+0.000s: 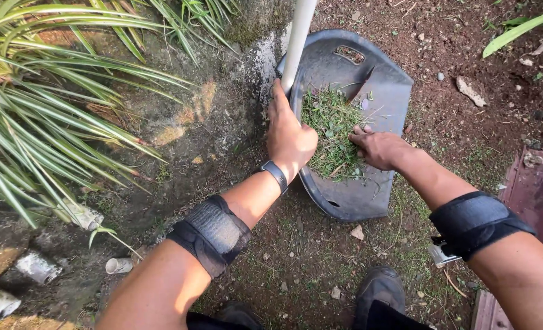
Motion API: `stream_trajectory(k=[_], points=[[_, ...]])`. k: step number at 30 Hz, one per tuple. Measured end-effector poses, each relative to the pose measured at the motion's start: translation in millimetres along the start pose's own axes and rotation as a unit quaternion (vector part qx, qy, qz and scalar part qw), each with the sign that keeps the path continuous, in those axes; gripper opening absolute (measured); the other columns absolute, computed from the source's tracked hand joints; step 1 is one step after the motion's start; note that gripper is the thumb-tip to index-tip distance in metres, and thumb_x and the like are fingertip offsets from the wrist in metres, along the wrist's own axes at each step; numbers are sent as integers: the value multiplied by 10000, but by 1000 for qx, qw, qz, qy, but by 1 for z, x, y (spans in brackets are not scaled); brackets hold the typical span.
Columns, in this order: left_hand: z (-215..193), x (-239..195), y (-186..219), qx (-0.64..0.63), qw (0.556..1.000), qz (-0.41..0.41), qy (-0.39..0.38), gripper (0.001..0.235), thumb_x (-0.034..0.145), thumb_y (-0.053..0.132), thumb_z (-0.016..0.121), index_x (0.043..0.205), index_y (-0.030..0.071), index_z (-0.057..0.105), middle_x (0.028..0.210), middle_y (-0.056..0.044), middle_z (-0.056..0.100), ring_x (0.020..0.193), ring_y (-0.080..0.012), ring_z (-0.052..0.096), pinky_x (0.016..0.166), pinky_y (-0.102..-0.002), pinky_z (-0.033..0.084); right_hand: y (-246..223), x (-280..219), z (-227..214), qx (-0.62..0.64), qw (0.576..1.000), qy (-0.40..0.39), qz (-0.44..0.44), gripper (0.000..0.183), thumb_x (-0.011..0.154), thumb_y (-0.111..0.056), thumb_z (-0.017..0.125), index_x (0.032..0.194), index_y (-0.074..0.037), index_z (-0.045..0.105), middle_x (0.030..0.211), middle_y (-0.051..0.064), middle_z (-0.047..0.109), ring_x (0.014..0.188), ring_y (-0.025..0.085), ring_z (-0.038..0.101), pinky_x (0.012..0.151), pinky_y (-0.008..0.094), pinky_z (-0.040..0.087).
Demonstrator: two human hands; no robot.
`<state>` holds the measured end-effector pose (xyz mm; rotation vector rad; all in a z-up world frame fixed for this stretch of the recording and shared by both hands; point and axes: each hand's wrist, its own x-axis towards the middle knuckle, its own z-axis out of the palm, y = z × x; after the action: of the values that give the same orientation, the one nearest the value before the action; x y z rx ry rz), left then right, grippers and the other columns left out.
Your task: Manually pick up weeds and debris and place them into a dustpan.
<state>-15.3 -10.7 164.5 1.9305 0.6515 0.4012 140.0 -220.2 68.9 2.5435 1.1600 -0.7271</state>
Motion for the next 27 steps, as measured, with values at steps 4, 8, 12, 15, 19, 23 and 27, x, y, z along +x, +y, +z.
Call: stream_trajectory(k=[4,8,12,15,19,23,27], points=[[15,4,-16,3,999,29,38,1042,730,25,638,1615,135,99,1496,-268,387,1229,-482,570,1029,-476,501,-6,-9,-10,16,1000,-7,12,620,996,-233,491,1591,-208,318,1688,62,229,1491,316,337,1213,437,327],[4,-8,4,-6,998,-1,59,1116,645,59,690,1608,208,145,1414,-246,475,1122,-467,630,906,-487,554,20,14,20,-15,1000,21,-12,685,942,-229,534,1585,-190,302,1665,85,264,1503,278,322,1201,427,326],[4,-12,6,46,994,-61,77,1181,622,159,790,1593,282,129,1441,-293,403,989,-515,658,801,-539,562,36,24,32,-23,993,83,-79,713,894,-224,568,1567,-173,340,1634,122,338,1484,288,368,1180,430,348],[2,-5,-2,46,995,-88,28,1176,625,176,725,1614,333,108,1272,-260,522,892,-488,696,785,-533,569,24,8,7,5,998,50,34,804,940,-252,605,1681,-248,291,1545,136,535,1369,329,564,1146,453,460],[-6,11,-25,13,999,-17,46,1053,620,150,665,1573,253,229,1095,-214,665,850,-411,734,751,-472,580,111,59,46,136,937,313,-79,575,1059,-175,536,1588,-39,357,1356,265,601,1195,363,664,980,432,551],[-9,26,-54,7,997,60,37,454,684,155,655,1133,87,671,822,-140,762,837,-341,749,753,-453,577,169,92,42,335,868,347,-116,356,1188,-260,498,1392,31,503,1120,195,634,1030,299,674,911,363,569],[-10,25,-56,51,996,69,-11,225,699,165,656,861,19,713,740,-150,741,728,-284,772,703,-400,588,144,107,22,521,824,217,-55,370,1194,-329,460,1276,6,592,995,100,649,916,234,649,873,335,551]])
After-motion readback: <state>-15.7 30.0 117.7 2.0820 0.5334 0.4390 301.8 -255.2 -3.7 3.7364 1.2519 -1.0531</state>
